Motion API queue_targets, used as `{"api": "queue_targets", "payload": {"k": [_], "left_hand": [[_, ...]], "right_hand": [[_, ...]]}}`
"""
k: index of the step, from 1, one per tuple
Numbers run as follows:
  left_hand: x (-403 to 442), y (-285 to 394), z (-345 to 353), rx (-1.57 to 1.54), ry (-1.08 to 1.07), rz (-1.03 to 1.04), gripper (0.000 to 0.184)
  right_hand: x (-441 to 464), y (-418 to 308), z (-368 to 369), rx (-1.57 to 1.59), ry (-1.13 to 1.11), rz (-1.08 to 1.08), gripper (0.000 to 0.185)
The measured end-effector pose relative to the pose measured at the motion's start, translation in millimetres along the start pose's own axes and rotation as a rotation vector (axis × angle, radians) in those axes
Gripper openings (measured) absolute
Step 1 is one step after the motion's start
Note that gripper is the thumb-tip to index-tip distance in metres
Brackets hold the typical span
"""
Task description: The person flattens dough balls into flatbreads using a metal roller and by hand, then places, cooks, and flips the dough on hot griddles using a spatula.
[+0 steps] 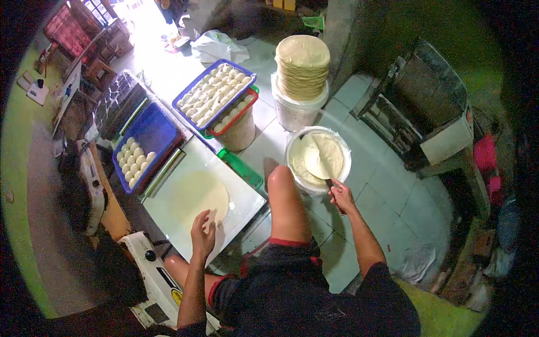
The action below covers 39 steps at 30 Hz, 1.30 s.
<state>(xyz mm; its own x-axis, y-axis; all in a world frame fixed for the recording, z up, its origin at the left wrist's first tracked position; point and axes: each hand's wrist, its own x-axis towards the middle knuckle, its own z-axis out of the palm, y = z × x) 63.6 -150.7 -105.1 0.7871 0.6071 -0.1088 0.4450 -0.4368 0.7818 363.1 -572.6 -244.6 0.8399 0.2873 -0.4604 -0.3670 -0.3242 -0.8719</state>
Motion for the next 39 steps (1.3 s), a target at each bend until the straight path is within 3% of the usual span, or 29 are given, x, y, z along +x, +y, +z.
{"api": "queue_targets", "payload": {"k": [1, 4, 5, 7, 8, 11, 15, 18, 21, 22, 24, 26, 27, 28, 29, 30, 31, 33, 34, 36, 39], "left_hand": [[-4.7, -1.8, -1.9, 0.022, -0.006, -0.005, 0.044], [-13.5, -7.5, -10.0, 0.053, 0.013, -0.029, 0.042], [-17.0, -11.7, -12.7, 0.052, 0.027, -0.031, 0.042], [-19.1, -13.8, -14.7, 0.014, 0.033, -0.068, 0.043], [-18.4, -19.7, -13.9, 0.091, 0.027, 0.018, 0.044], [-21.1, -56.9, -13.4, 0.259, -0.018, 0.215, 0.050], [-34.5, -48.9, -7.4, 0.449, -0.137, 0.165, 0.061], [-34.6, -79.0, -6.2, 0.482, -0.165, 0.246, 0.060], [-19.6, -116.9, -6.1, 0.611, -0.166, 0.194, 0.052], [-6.6, -81.4, -32.2, 0.545, -0.265, 0.098, 0.043], [30.8, -94.6, -54.9, 0.585, -0.057, 0.098, 0.033], [82.4, -89.0, -96.8, 0.626, -0.024, 0.032, 0.030], [108.2, -85.8, -119.2, 0.703, 0.063, 0.098, 0.029], [132.5, -69.7, -143.2, 0.735, 0.195, 0.242, 0.028], [165.1, -58.8, -167.9, 0.662, 0.250, 0.223, 0.026], [185.1, -42.2, -192.2, 0.858, 0.301, 0.223, 0.027], [204.5, -27.9, -211.1, 0.895, 0.434, 0.252, 0.027], [231.3, 5.7, -243.0, 0.981, 0.734, 0.402, 0.028], [235.9, 22.5, -254.5, 1.023, 0.903, 0.525, 0.028], [223.1, 57.6, -257.1, 0.935, 0.937, 0.623, 0.027], [181.3, 48.0, -212.7, 0.478, 0.603, 0.486, 0.030]], "right_hand": [[5.2, 12.8, 0.7, -0.179, 0.077, -0.010, 0.055], [10.7, 37.1, 4.9, -0.528, 0.342, -0.350, 0.057], [9.5, 42.4, 4.6, -0.466, 0.372, -0.292, 0.051], [12.2, 47.0, 0.5, -0.627, 0.415, -0.327, 0.044], [13.3, 49.1, -2.4, -0.708, 0.439, -0.345, 0.041], [6.4, 44.8, -8.5, -0.479, 0.428, -0.216, 0.033], [1.3, 41.3, -12.3, -0.187, 0.325, 0.118, 0.035], [-13.0, 21.8, -1.6, -0.329, 0.415, 0.061, 0.038], [7.4, 59.4, 2.4, -0.617, 0.718, -0.334, 0.036], [8.2, 41.3, 12.2, -0.562, 0.683, -0.343, 0.033], [-7.4, -31.4, 39.2, -0.450, 0.567, -0.361, 0.029], [-10.2, -93.8, 85.6, -0.308, 0.340, -0.464, 0.025], [-8.6, -120.2, 117.8, -0.343, 0.263, -0.606, 0.025], [-14.8, -152.2, 160.4, -0.230, 0.113, -0.531, 0.024], [-23.7, -185.5, 199.6, -0.242, -0.050, -0.581, 0.023], [-28.4, -209.9, 235.7, -0.441, -0.143, -0.562, 0.024], [16.1, -181.1, 280.9, -0.413, -0.356, -0.687, 0.024], [25.2, -210.3, 354.2, -0.457, -0.495, -0.750, 0.023], [42.1, -205.1, 393.7, -0.498, -0.472, -0.913, 0.021], [59.3, -206.0, 449.9, -0.585, -0.505, -1.085, 0.018], [68.3, -202.8, 500.4, -0.655, -0.624, -1.166, 0.015]]}}
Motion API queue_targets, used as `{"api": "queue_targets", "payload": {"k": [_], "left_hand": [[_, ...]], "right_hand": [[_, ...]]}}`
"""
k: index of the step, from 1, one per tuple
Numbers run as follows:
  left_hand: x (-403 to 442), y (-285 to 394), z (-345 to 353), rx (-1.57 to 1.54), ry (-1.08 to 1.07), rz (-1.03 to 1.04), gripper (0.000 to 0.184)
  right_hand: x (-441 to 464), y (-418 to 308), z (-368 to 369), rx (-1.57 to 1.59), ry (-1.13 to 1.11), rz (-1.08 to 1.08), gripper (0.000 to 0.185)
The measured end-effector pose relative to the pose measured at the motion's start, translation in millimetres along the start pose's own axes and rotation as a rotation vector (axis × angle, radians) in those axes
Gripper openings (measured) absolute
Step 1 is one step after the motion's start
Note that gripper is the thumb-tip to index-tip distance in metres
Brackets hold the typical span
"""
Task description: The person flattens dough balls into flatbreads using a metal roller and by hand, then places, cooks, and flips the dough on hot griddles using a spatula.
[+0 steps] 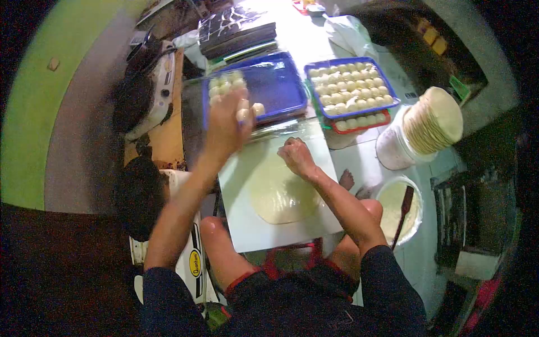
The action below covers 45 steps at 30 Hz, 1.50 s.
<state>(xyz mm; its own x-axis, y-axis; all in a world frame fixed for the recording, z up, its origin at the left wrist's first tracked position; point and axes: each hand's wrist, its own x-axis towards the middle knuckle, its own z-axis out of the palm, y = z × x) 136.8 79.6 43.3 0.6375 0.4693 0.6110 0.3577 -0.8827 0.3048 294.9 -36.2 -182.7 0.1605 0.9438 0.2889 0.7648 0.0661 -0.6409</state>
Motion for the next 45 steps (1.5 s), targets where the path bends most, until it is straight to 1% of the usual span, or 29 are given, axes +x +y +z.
{"api": "queue_targets", "payload": {"k": [1, 2, 3, 7, 8, 11, 13, 15, 17, 18, 19, 21, 23, 25, 26, 29, 30, 31, 33, 34, 35, 36, 39, 40, 41, 42, 43, 44, 45], "left_hand": [[-33.4, -0.3, 13.8, -0.154, -0.179, -0.118, 0.033], [-70.6, -0.2, 29.5, -0.166, -0.149, -0.040, 0.031], [-107.5, -4.3, 42.0, -0.199, -0.376, -0.189, 0.041], [-182.1, -31.4, 95.3, -0.150, -0.333, -0.404, 0.041], [-188.6, -39.1, 105.2, -0.121, -0.316, -0.373, 0.039], [-192.2, -57.2, 114.1, -0.093, -0.283, -0.274, 0.031], [-197.7, -72.3, 117.6, -0.161, -0.299, -0.169, 0.024], [-202.7, -67.7, 116.1, -0.201, -0.350, -0.156, 0.015], [-211.7, -56.3, 116.8, -0.223, -0.387, -0.114, 0.015], [-214.6, -52.6, 117.6, -0.295, -0.296, -0.062, 0.017], [-214.4, -40.4, 112.2, -0.396, -0.341, -0.279, 0.016], [-215.8, -10.3, 98.6, -0.597, -0.418, -0.708, 0.015], [-217.5, -0.4, 96.1, -0.523, -0.367, -0.761, 0.025], [-215.5, 10.9, 90.9, -0.484, -0.376, -0.864, 0.028], [-214.8, 17.8, 84.2, -0.517, -0.422, -0.869, 0.032], [-263.2, 6.5, 102.7, -0.575, -0.547, -0.778, 0.036], [-264.5, 16.5, 87.4, -0.846, -0.681, -0.978, 0.039], [-280.0, 21.2, 84.0, -0.946, -0.751, -1.057, 0.039], [-313.2, 22.0, 81.2, -1.151, -0.874, -1.205, 0.038], [-300.0, 33.8, 50.2, -1.285, -0.987, -1.299, 0.037], [-285.7, 49.9, 11.6, -1.427, -1.096, -1.390, 0.037], [-296.5, 56.7, -6.1, -1.438, -1.016, -1.364, 0.044], [-317.5, 54.9, -57.4, -1.701, -0.858, -1.618, 0.051], [-329.1, 40.4, -72.4, -1.623, -0.795, -1.436, 0.048], [-343.8, 16.5, -92.7, -1.532, -0.737, -1.263, 0.045], [-357.9, -9.3, -116.7, -1.430, -0.683, -1.100, 0.042], [-348.3, -20.0, -153.5, -1.333, -0.608, -1.162, 0.038], [-337.2, -29.9, -191.4, -1.232, -0.534, -1.222, 0.034], [-303.4, -29.7, -246.8, -1.127, -0.425, -1.497, 0.031]], "right_hand": [[6.1, 0.9, 6.2, -0.038, -0.067, -0.033, 0.014], [9.9, 1.4, 10.7, -0.078, -0.131, -0.064, 0.013], [10.8, 1.0, 13.9, -0.109, -0.107, -0.104, 0.012], [1.9, 10.0, 27.9, -0.208, 0.024, -0.352, 0.015], [1.0, 16.9, 29.8, -0.224, 0.068, -0.438, 0.017], [6.4, 36.3, 12.2, 0.160, -0.316, -0.446, 0.036], [16.6, 39.4, -1.1, 0.246, -0.565, -0.211, 0.039], [40.6, 11.9, -54.1, -0.005, -0.767, -0.051, 0.041], [58.0, 36.7, -52.9, -0.071, -1.068, -0.102, 0.042], [57.9, 40.5, -56.1, 0.117, -1.058, -0.192, 0.044], [57.6, 44.6, -57.5, 0.303, -1.041, -0.284, 0.047], [45.5, 44.9, -50.8, 0.705, -1.286, 0.161, 0.055], [8.5, 35.7, -57.2, 1.047, -1.108, 0.558, 0.069], [-14.0, 30.7, -49.3, 1.080, -1.026, 0.357, 0.095], [-25.7, 29.2, -51.0, 1.229, -1.109, 0.408, 0.088], [-44.9, 1.5, -66.2, 1.126, -1.237, 0.411, 0.081], [-47.2, -12.8, -73.4, 1.063, -1.280, 0.396, 0.081], [-46.0, -44.4, -88.4, 0.979, -1.307, 0.414, 0.081], [-42.9, -85.5, -100.7, 0.714, -1.363, 0.240, 0.080], [-43.8, -101.2, -99.8, 0.826, -1.420, 0.314, 0.079], [-39.4, -119.6, -98.6, 0.755, -1.481, 0.340, 0.078], [-34.3, -141.7, -100.1, 0.697, -1.502, 0.266, 0.078], [-9.9, -205.0, -78.9, 0.661, -1.556, 0.141, 0.078], [-1.1, -224.4, -68.1, 0.673, -1.571, 0.119, 0.077], [11.0, -237.6, -45.9, 0.794, -1.647, 0.218, 0.076], [27.4, -262.7, -33.5, 0.708, -1.638, 0.140, 0.075], [48.4, -288.1, -20.4, 0.626, -1.622, 0.064, 0.075], [71.4, -305.7, 1.8, 0.486, -1.523, -0.185, 0.074], [95.4, -324.0, 22.1, 0.353, -1.404, -0.426, 0.074]]}}
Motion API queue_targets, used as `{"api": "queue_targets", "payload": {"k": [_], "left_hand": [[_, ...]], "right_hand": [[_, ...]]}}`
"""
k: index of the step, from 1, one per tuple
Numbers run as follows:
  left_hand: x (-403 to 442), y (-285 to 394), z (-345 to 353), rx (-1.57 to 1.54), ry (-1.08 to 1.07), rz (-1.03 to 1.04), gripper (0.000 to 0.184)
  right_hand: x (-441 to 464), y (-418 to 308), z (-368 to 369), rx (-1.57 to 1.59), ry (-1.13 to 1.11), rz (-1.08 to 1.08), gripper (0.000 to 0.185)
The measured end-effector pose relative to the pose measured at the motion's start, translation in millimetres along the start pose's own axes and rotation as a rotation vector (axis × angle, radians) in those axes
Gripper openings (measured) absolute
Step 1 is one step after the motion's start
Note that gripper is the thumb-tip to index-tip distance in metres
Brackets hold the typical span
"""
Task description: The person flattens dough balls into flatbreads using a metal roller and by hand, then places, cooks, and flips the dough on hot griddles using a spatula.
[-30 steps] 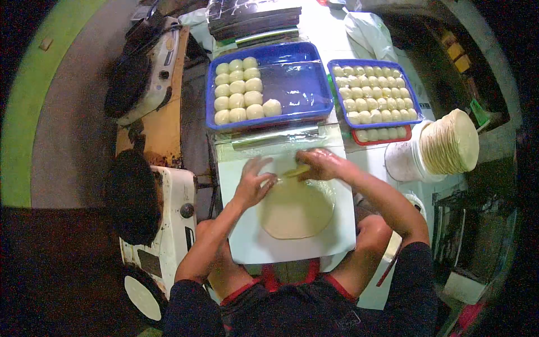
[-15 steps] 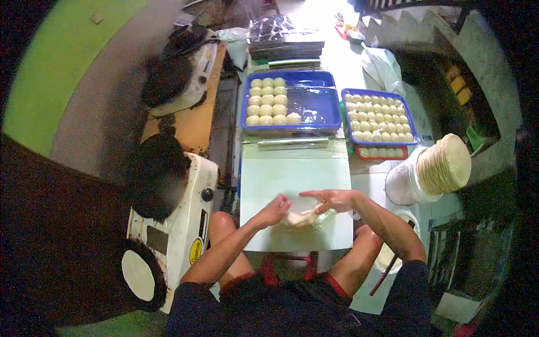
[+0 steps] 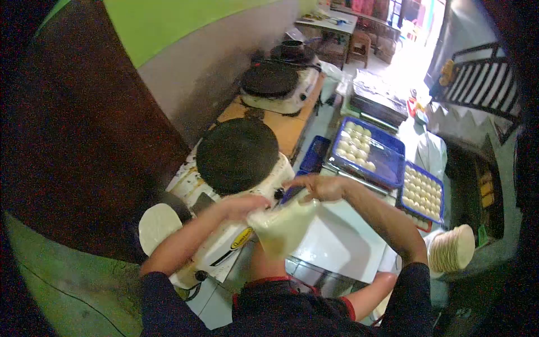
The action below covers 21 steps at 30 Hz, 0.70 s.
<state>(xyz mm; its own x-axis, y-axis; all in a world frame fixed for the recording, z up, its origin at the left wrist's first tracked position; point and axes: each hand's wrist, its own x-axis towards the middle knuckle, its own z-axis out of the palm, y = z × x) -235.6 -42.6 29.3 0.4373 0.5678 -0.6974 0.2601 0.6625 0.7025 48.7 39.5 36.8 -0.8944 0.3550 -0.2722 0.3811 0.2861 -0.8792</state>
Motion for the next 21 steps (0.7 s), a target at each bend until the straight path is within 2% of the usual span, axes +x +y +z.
{"api": "queue_targets", "payload": {"k": [1, 2, 3, 4, 6, 7, 8, 10, 12, 14, 15, 16, 17, 18, 19, 20, 21], "left_hand": [[2.7, 11.0, -43.4, -0.045, 0.043, 0.058, 0.029], [-21.4, 39.8, -70.7, 0.127, 0.136, 0.202, 0.031], [-34.2, 66.6, -107.0, 0.447, 0.209, 0.387, 0.029], [-53.1, 94.6, -128.2, 0.829, 0.425, 0.502, 0.031], [-72.3, 127.3, -154.6, 0.451, 0.537, 0.507, 0.037], [-69.8, 139.7, -179.1, 0.591, 0.618, 0.561, 0.039], [-65.6, 144.5, -199.0, 0.731, 0.697, 0.610, 0.040], [-51.5, 130.3, -214.5, 0.815, 0.751, 0.678, 0.043], [-22.8, 91.9, -221.1, 0.948, 0.752, 0.751, 0.044], [11.3, 30.2, -210.2, 1.093, 0.750, 0.710, 0.045], [27.5, -12.8, -206.6, 1.312, 0.739, 0.862, 0.043], [38.6, -46.3, -205.5, 1.531, 0.718, 1.016, 0.044], [23.4, -51.2, -191.4, 1.456, 0.583, 0.874, 0.042], [6.6, -45.7, -177.0, 1.370, 0.452, 0.737, 0.042], [4.7, -39.3, -176.2, 1.286, 0.535, 0.777, 0.041], [9.7, -28.8, -177.9, 1.239, 0.617, 0.827, 0.042], [42.3, -25.0, -193.7, 1.324, 0.691, 0.833, 0.045]], "right_hand": [[20.6, -23.9, -21.5, 0.102, 0.034, 0.007, 0.074], [38.1, -51.8, -42.7, 0.203, 0.068, 0.014, 0.074], [54.3, -75.4, -63.3, 0.193, 0.116, -0.002, 0.075], [70.1, -94.9, -81.8, 0.184, 0.164, -0.019, 0.076], [100.3, -122.6, -110.7, -0.010, 0.286, -0.125, 0.074], [107.3, -137.5, -117.5, -0.080, 0.319, -0.243, 0.063], [132.9, -118.1, -130.9, -0.029, 0.318, -0.341, 0.056], [163.0, -102.6, -135.8, -0.279, 0.401, -0.380, 0.047], [176.6, -80.9, -120.2, -0.695, 0.422, -0.036, 0.046], [183.2, -37.6, -78.2, -0.651, 0.247, -0.073, 0.041], [193.7, 25.6, -56.2, -0.839, 0.249, -0.195, 0.040], [190.6, 46.6, -39.8, -0.892, 0.239, -0.228, 0.040], [187.2, 66.9, -23.0, -0.944, 0.231, -0.262, 0.042], [171.4, 47.0, -18.1, -0.864, 0.208, -0.199, 0.044], [174.1, 33.1, -25.0, -0.832, 0.163, -0.079, 0.050], [188.0, 32.9, -24.4, -0.714, 0.292, -0.124, 0.050], [204.2, 32.1, -21.4, -0.595, 0.419, -0.166, 0.050]]}}
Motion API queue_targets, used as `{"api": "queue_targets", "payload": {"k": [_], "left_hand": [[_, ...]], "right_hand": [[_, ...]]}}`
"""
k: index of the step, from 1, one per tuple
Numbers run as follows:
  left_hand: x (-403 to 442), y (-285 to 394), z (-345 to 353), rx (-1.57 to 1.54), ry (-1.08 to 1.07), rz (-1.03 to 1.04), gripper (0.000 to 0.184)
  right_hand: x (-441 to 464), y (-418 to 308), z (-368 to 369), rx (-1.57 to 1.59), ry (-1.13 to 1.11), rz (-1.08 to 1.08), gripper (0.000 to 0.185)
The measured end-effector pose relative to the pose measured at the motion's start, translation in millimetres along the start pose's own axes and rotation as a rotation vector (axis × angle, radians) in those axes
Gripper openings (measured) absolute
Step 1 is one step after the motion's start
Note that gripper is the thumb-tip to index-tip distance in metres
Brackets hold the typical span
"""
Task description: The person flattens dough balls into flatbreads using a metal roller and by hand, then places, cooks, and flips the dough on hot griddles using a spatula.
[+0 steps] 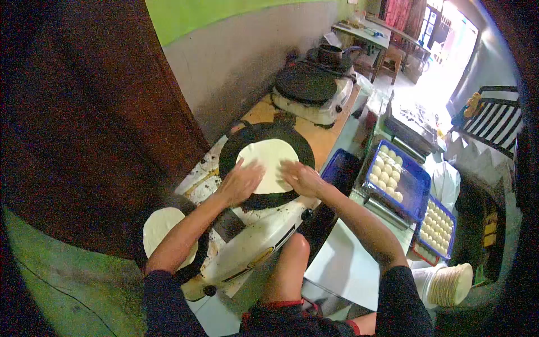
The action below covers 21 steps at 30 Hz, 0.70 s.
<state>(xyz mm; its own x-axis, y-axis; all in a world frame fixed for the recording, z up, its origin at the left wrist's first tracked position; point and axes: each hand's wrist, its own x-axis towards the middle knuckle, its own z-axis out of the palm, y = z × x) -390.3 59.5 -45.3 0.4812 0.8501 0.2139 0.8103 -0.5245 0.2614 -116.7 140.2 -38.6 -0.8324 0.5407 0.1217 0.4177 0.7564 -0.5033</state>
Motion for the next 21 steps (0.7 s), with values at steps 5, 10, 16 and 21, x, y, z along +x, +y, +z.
{"api": "queue_targets", "payload": {"k": [5, 10, 16, 21], "left_hand": [[88.4, -34.8, 56.3, 0.031, 0.035, -0.513, 0.062], [86.5, -6.8, 28.0, 0.091, 0.081, -0.536, 0.070], [18.9, 28.0, -19.7, 0.338, -0.495, -0.619, 0.066], [25.0, 94.1, -96.0, 0.377, -0.177, -0.625, 0.055]], "right_hand": [[79.6, 50.1, 65.7, -0.535, 0.136, 0.134, 0.061], [59.9, 44.1, 23.8, -0.417, 0.072, -0.007, 0.057], [-54.6, -23.7, -8.1, -0.381, -0.166, 0.075, 0.062], [-117.5, -59.0, -48.4, -0.210, 0.048, 0.225, 0.058]]}}
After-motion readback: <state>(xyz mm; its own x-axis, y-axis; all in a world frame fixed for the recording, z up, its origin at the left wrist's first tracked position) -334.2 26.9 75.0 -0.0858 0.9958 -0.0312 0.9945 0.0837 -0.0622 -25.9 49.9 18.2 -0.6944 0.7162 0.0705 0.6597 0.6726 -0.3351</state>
